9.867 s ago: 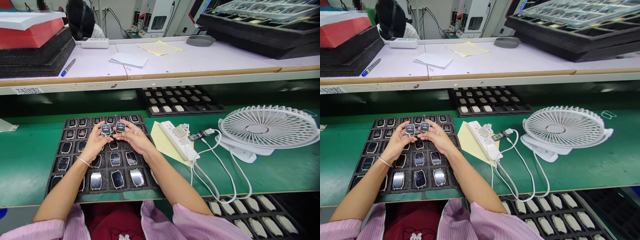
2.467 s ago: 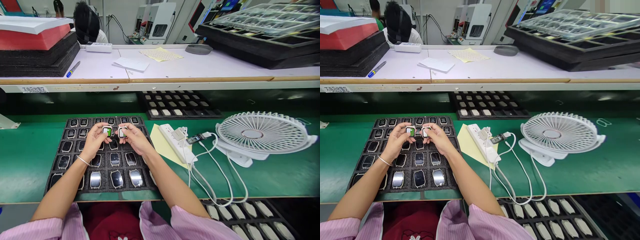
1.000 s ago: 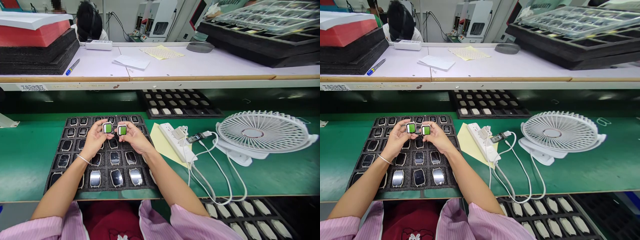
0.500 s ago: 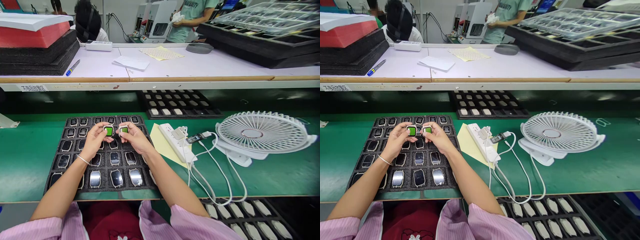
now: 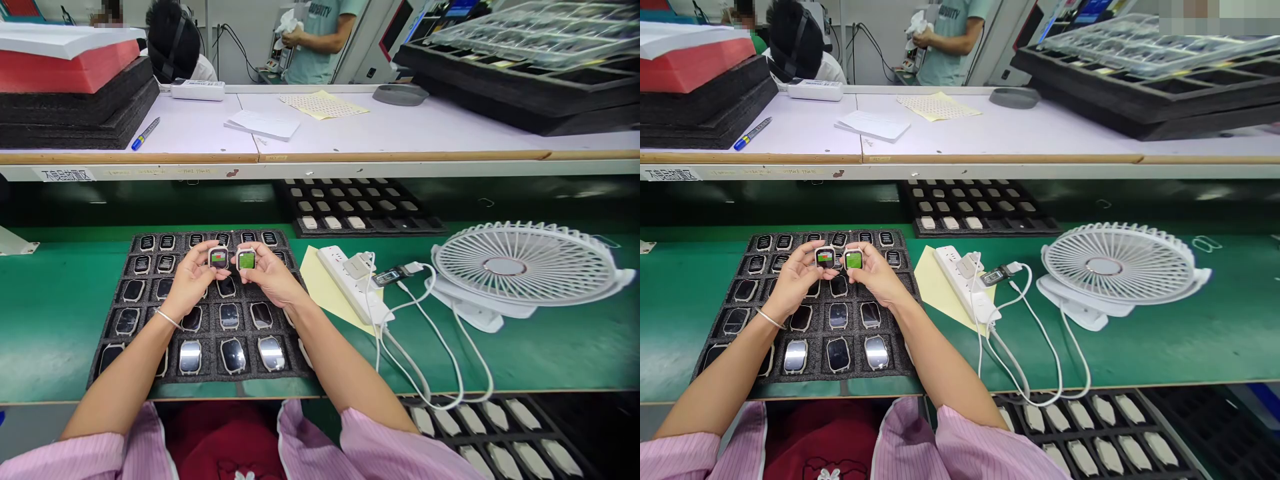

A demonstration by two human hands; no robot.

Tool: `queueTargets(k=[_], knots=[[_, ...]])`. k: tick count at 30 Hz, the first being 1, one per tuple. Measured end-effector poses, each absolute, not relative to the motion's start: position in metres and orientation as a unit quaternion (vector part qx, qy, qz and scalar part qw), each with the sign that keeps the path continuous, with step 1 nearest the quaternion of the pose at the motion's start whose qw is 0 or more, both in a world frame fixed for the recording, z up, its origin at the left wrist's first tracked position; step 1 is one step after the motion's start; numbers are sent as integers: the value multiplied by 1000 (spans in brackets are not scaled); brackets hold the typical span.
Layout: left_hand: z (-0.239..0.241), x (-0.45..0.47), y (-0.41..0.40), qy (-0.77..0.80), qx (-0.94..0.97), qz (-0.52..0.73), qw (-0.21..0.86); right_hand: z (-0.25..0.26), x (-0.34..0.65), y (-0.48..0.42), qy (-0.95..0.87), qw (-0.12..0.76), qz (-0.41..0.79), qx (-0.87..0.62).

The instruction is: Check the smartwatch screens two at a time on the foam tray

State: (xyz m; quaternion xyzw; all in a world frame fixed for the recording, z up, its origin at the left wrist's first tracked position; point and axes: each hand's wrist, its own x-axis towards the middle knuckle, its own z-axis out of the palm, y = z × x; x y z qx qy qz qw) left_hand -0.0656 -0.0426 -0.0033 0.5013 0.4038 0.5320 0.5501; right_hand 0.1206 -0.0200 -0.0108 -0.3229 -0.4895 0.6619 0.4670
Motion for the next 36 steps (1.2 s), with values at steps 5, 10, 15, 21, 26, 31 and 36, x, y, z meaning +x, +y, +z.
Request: queueTargets(k=[5,10,15,21,26,31,36], knots=[[-1,-65,-44,399,499,525,563,-9,121,-21,-487,464,661,-332],[0,-66,-45,394,504,515,571,-7,121,-22,-471,467,661,-352],[0,-66,-45,400,508,506,570,-6,121,-20,-454,478,657,-366],[2,-65,-46,408,493,510,575,-5,121,-20,-430,486,670,-361],[3,-65,-45,431,471,519,568,-7,121,-21,-454,472,657,-374],[2,-64,-43,467,489,523,520,-9,121,-21,-458,455,672,-363],[1,-63,-42,457,504,526,511,-6,121,-20,-406,450,732,-313]])
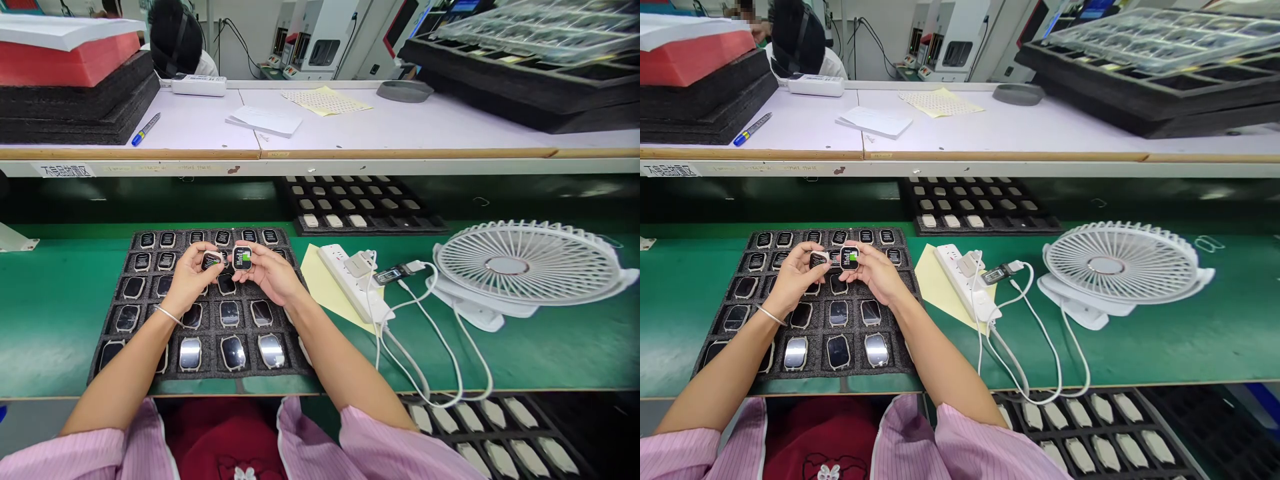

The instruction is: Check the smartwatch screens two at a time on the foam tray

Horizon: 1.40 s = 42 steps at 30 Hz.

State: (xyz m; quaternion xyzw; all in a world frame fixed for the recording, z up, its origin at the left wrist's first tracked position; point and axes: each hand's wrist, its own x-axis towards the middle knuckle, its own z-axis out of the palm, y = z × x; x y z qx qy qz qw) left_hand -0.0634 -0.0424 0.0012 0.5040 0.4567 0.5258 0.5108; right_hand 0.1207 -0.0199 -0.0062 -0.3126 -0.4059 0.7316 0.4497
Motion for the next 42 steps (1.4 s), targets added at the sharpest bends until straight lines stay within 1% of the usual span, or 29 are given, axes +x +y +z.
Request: queueTargets(k=[5,10,15,17,19,20,22,24,26,30,35,38,40,42], knots=[[0,-64,-43,431,502,513,547,-7,122,-22,-414,446,733,-304],[-4,-66,-41,423,493,496,576,-9,122,-20,-441,465,699,-317],[-7,-61,-40,434,525,453,575,16,142,-22,-478,504,644,-320],[-7,-53,-42,453,589,413,526,32,162,-26,-513,515,599,-335],[-7,-41,-45,476,678,361,429,40,184,-32,-574,489,543,-370],[-7,-34,-47,486,719,330,372,40,195,-34,-615,456,507,-395],[-9,-20,-50,501,776,269,272,30,214,-37,-701,364,421,-446],[-13,-7,-51,523,798,216,208,10,226,-37,-754,282,347,-481],[-17,2,-50,546,800,177,176,-13,232,-36,-772,242,319,-493],[-16,3,-49,557,804,144,147,-38,236,-35,-782,223,310,-493],[3,-38,-54,607,773,174,55,-30,232,-41,-787,223,261,-512],[12,-70,-58,667,734,127,9,-21,209,-45,-808,227,234,-490],[12,-84,-60,692,719,67,5,-14,182,-47,-834,194,217,-468],[7,-91,-62,695,718,39,12,-7,151,-48,-856,134,196,-458]])
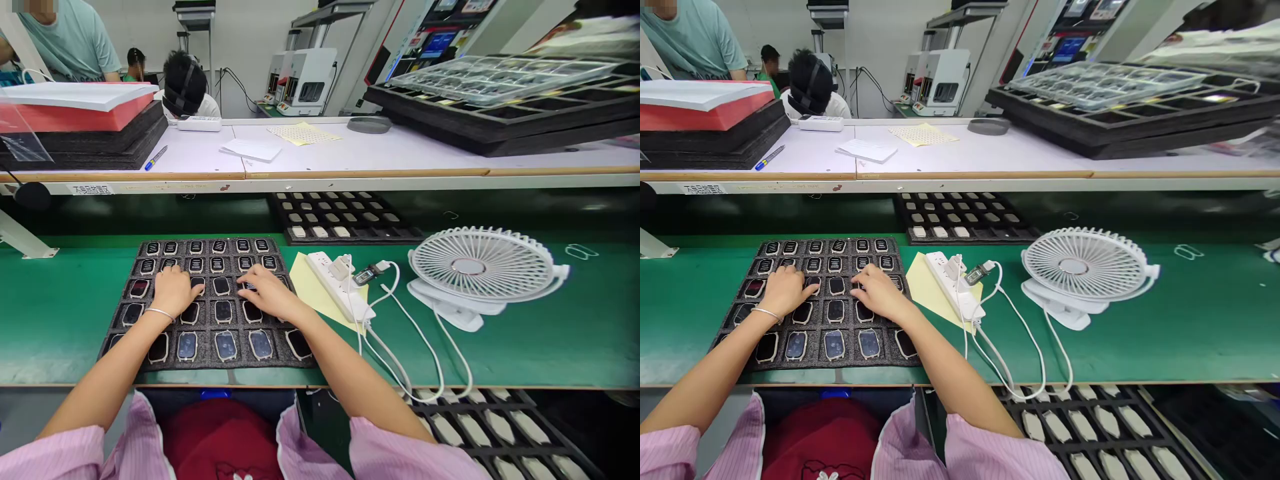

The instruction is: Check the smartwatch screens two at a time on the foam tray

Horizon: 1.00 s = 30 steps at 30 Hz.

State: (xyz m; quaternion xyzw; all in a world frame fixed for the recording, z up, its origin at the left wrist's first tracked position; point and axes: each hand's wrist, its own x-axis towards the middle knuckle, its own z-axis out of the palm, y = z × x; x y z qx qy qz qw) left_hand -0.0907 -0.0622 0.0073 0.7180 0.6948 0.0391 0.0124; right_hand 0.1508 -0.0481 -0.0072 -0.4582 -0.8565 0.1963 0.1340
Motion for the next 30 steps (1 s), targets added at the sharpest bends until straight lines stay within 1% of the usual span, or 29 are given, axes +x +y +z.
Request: queueTargets(k=[3,5,9,11,13,15,17,19,22,26,30], knots=[[-3,-93,-63,693,714,83,53,0,107,-47,-856,53,127,-498],[-6,-94,-62,690,704,131,105,3,87,-45,-844,34,96,-527],[1,-103,-55,659,707,199,163,8,74,-42,-833,58,93,-542],[11,-105,-49,617,691,294,235,11,77,-40,-827,75,95,-549],[21,-103,-41,546,632,414,362,12,81,-36,-804,138,154,-557],[28,-97,-34,484,540,488,486,11,86,-30,-743,258,312,-533],[31,-90,-29,457,475,507,556,8,89,-23,-635,374,493,-462],[27,-82,-26,458,454,515,565,3,91,-19,-531,428,616,-394],[13,-74,-25,482,459,536,520,-4,93,-18,-423,448,713,-334],[-4,-70,-29,519,485,556,432,-9,93,-24,-406,445,740,-298],[-7,-71,-35,551,550,517,356,-8,96,-27,-424,436,739,-290]])
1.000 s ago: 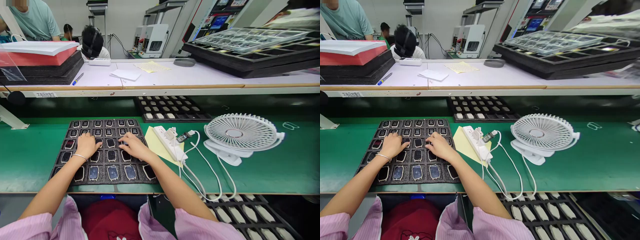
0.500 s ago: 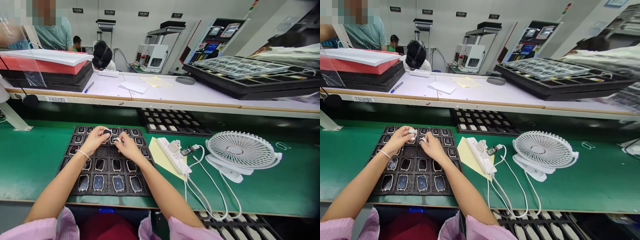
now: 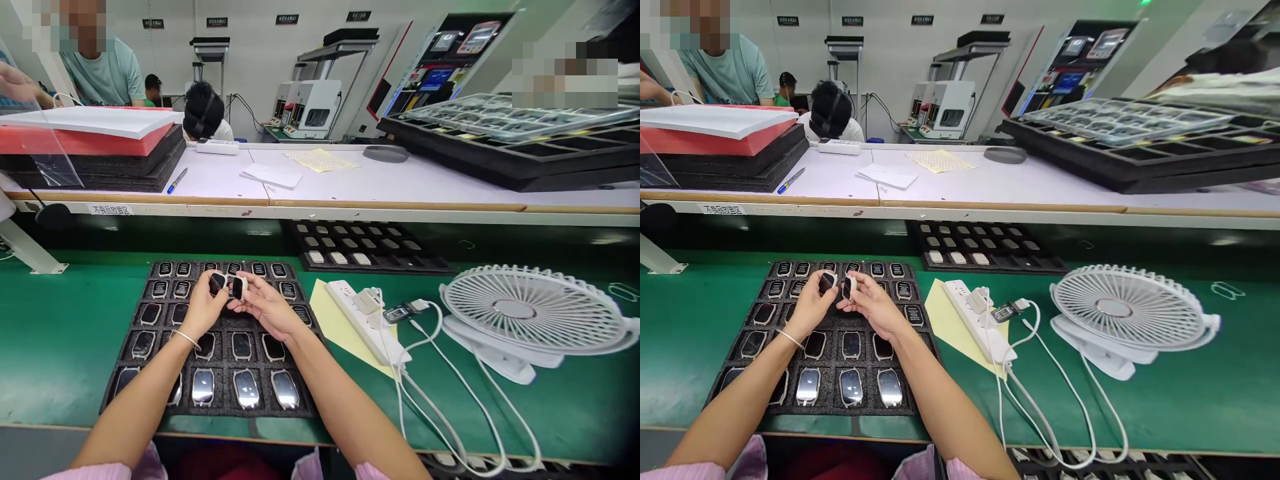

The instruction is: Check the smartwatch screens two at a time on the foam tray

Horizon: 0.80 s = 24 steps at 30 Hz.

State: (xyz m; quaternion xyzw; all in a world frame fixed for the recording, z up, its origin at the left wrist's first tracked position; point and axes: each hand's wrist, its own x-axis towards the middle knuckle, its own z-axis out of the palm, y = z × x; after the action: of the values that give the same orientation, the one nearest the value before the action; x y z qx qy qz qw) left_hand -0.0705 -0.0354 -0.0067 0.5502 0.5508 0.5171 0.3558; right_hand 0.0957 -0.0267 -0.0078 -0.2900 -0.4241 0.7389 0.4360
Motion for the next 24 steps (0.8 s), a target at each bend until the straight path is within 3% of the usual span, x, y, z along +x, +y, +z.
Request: queueTargets(k=[24], knots=[[8,-66,-51,578,592,494,267,-2,101,-31,-385,420,797,-202]])
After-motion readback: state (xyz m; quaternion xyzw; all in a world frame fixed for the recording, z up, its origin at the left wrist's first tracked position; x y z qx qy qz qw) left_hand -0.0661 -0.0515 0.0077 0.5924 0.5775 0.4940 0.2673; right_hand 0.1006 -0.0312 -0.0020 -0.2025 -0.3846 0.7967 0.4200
